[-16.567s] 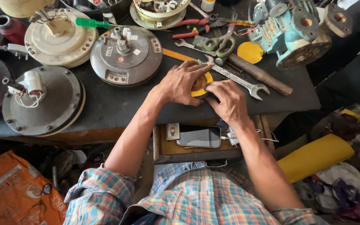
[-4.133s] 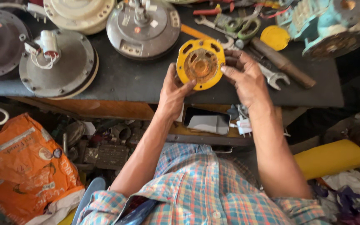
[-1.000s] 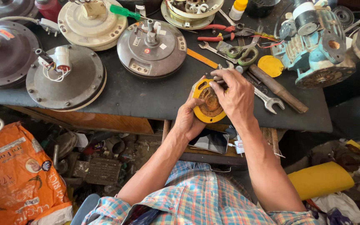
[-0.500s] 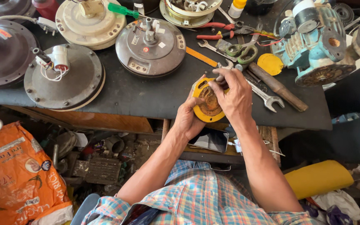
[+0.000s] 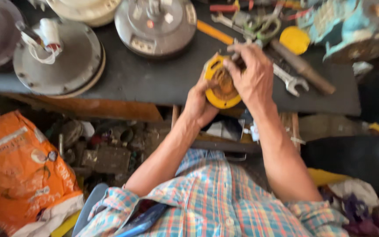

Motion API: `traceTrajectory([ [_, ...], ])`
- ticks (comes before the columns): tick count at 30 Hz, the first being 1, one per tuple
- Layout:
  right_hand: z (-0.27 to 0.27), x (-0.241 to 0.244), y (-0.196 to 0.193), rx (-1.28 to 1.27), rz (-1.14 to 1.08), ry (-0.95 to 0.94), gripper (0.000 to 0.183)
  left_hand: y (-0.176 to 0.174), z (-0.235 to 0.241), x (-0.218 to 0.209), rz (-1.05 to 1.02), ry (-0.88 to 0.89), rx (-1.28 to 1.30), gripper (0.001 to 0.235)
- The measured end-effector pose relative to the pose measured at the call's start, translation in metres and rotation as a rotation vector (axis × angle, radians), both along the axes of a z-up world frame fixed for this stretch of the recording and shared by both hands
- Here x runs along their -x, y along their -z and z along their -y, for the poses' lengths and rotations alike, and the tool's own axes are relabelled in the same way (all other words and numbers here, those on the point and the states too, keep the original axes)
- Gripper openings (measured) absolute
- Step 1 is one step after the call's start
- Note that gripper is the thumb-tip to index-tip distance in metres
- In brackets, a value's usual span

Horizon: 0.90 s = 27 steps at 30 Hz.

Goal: The person handles cash and a smartphone, then uses a wrench to tap a yellow circular electrical component. They scrape the component's surface with a small tool and apply liquid from a small bottle into its center. The person works at a cluttered workbench with various tools and motor parts.

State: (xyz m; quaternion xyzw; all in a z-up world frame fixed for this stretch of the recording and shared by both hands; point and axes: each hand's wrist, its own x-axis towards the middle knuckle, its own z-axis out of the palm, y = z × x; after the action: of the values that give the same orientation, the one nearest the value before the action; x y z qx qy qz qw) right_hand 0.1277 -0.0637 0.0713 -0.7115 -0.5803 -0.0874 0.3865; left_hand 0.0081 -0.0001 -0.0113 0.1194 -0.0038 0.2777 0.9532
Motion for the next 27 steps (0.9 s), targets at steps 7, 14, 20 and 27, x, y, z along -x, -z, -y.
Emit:
traceTrajectory([
  [7, 0.006, -0.004, 0.008, -0.109, 0.120, -0.138, 0.024, 0.005, -0.002, 0.000, -0.021, 0.003, -0.008, 0.076],
  [14, -0.001, -0.006, 0.012, -0.074, -0.050, -0.092, 0.020, 0.002, -0.001, 0.001, -0.033, 0.007, 0.007, 0.076],
  [20, 0.008, -0.003, 0.007, -0.121, 0.051, -0.155, 0.024, -0.002, -0.001, 0.002, -0.029, 0.007, 0.014, 0.076],
  [27, 0.000, 0.001, -0.001, -0.067, -0.081, -0.045, 0.030, -0.007, 0.000, 0.002, -0.038, 0.009, -0.020, 0.078],
])
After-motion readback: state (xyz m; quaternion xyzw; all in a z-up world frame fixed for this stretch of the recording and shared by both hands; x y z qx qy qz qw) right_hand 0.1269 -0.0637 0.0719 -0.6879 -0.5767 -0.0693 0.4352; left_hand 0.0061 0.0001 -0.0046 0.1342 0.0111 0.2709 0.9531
